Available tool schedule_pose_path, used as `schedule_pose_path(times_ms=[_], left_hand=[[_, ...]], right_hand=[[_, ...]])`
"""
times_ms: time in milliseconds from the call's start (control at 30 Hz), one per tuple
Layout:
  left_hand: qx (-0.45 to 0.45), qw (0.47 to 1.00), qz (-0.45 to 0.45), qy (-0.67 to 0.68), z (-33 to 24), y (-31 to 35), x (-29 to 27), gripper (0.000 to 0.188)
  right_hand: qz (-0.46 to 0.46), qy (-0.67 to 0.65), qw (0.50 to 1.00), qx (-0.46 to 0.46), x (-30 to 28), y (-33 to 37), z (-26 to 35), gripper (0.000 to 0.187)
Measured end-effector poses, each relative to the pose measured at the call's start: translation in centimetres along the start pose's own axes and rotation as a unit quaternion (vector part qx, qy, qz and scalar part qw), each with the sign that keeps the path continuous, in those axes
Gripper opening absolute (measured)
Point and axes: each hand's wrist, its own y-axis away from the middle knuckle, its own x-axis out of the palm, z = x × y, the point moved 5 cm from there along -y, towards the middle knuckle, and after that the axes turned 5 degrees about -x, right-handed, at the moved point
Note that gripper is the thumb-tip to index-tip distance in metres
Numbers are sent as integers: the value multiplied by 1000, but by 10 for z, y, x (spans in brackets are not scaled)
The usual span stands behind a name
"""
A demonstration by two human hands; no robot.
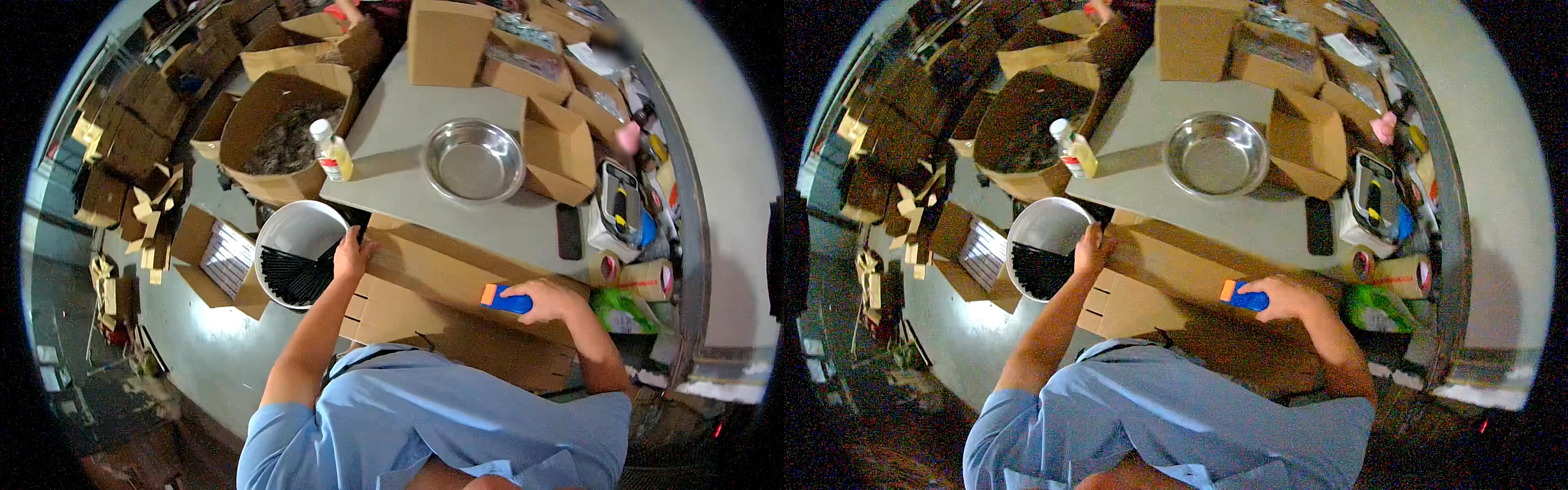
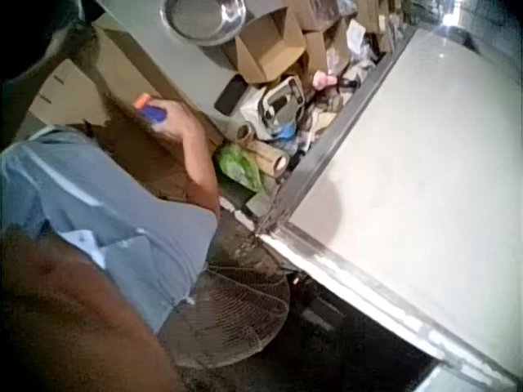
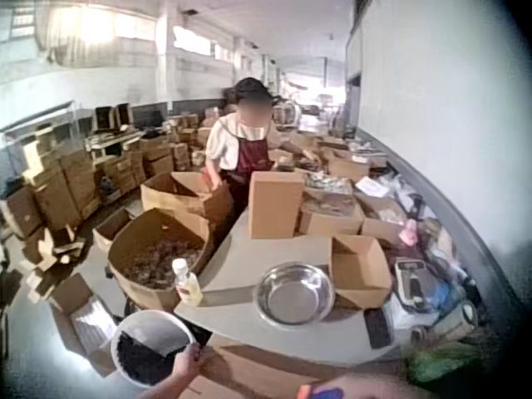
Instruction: The person picks up metal drawer slides and small bags of screws and packs them into long cardboard boxes, then seals the boxes with tape and stacks them on a pile.
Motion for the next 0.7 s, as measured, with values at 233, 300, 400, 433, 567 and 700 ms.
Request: schedule_pose_path(times_ms=[233,300,400,433,567,700], left_hand=[[395,820,283,-302,-119,90,106,109],[377,810,282,-349,-139,100,107,108],[399,792,308,-344,-136,101,91,105],[398,802,306,-324,-129,106,82,104],[369,809,310,-336,-49,118,48,108],[240,778,527,-243,-62,93,25,64]], right_hand=[[-38,95,995,-1,17,24,-9,64],[-311,88,946,-38,6,45,-2,67],[-471,20,881,23,25,84,-31,65],[-554,-50,829,56,35,105,-47,62],[-655,-11,697,290,143,146,-105,64],[-716,-225,605,267,301,97,-164,79]])
